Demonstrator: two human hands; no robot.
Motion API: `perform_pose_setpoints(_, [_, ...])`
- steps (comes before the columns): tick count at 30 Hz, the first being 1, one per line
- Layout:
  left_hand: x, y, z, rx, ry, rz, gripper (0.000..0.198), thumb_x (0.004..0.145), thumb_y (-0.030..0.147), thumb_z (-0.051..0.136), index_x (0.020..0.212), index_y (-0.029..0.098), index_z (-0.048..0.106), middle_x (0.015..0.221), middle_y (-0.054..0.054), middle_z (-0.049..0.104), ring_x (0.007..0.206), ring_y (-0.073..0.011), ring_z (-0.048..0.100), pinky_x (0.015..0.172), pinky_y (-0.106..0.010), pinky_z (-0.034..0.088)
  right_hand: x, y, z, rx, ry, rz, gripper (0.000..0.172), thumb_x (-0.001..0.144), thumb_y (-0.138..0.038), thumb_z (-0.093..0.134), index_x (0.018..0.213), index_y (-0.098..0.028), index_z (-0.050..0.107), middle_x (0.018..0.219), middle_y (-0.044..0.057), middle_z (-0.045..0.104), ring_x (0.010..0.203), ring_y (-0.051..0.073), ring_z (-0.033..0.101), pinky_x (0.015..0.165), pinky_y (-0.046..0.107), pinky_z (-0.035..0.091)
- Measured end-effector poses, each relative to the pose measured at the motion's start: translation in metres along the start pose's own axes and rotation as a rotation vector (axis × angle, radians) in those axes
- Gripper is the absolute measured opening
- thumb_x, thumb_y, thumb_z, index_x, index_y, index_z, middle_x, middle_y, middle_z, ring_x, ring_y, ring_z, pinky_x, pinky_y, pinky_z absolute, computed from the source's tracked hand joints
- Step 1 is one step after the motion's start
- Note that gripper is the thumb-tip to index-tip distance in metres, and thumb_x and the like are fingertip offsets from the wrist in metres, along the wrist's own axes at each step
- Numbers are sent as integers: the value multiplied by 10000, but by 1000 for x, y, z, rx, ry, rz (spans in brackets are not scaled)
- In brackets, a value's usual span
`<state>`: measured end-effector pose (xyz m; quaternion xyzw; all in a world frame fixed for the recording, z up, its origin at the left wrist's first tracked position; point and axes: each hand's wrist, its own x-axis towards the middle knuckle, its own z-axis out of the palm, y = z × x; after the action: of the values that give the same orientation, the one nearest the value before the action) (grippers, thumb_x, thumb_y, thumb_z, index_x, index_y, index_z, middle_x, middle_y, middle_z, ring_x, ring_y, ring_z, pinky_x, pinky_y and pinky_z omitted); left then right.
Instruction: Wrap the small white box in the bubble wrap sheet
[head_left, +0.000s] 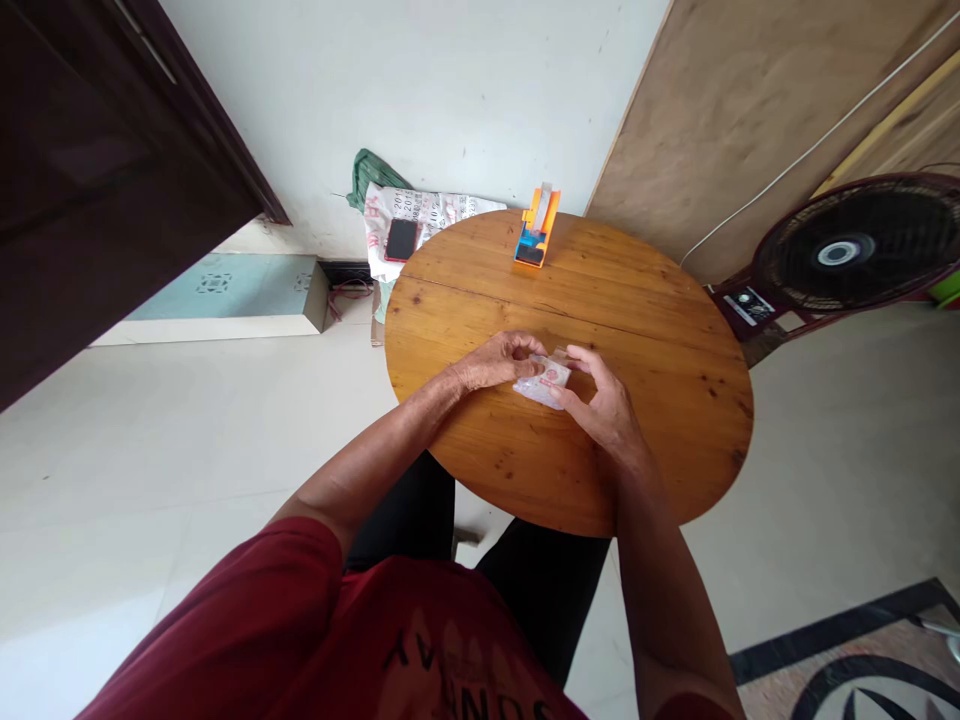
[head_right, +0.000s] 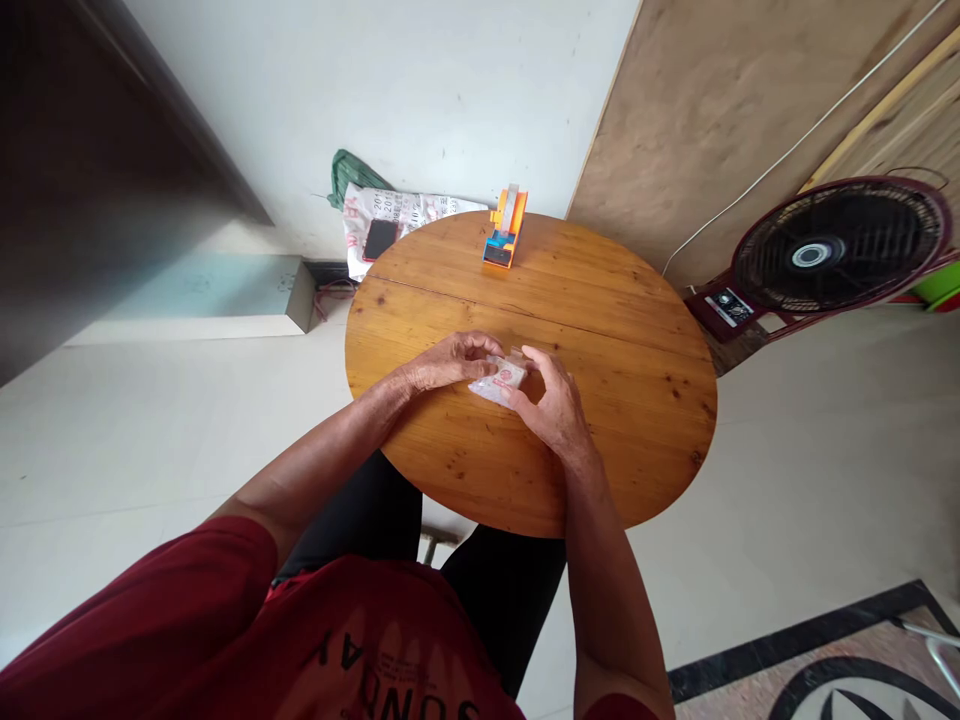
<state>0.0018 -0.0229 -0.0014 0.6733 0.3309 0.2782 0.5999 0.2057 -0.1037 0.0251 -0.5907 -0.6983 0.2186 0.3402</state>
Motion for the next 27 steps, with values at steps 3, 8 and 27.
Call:
perform_pose_setpoints(3, [0,0,0,5,8,0,307,814,363,695,1018,135,663,829,-9,641,675,-91,544,616,-205,416,1,4,3,74,9,23,586,812,-447,690,1344,-242,553,1341,133,651,1167,302,660,1029,519,500])
perform_pose_setpoints(8, [0,4,0,12,0,-9,278,812,335,675,1007,138,660,767,9,617,665,-94,532,613,-204,397,9,16,8,192,46,54,476,882,-473,604,1301,-249,593,1266,117,702,1138,275,680,1007,481,531])
perform_pose_setpoints(27, [3,1,3,-33,14,-37,370,791,325,715,1092,128,632,845,-19,659,664,-87,548,616,-202,421,44,16,9,159,139,-42,171,829,-365,619,776,-239,721,990,53,765,932,246,712,909,437,558])
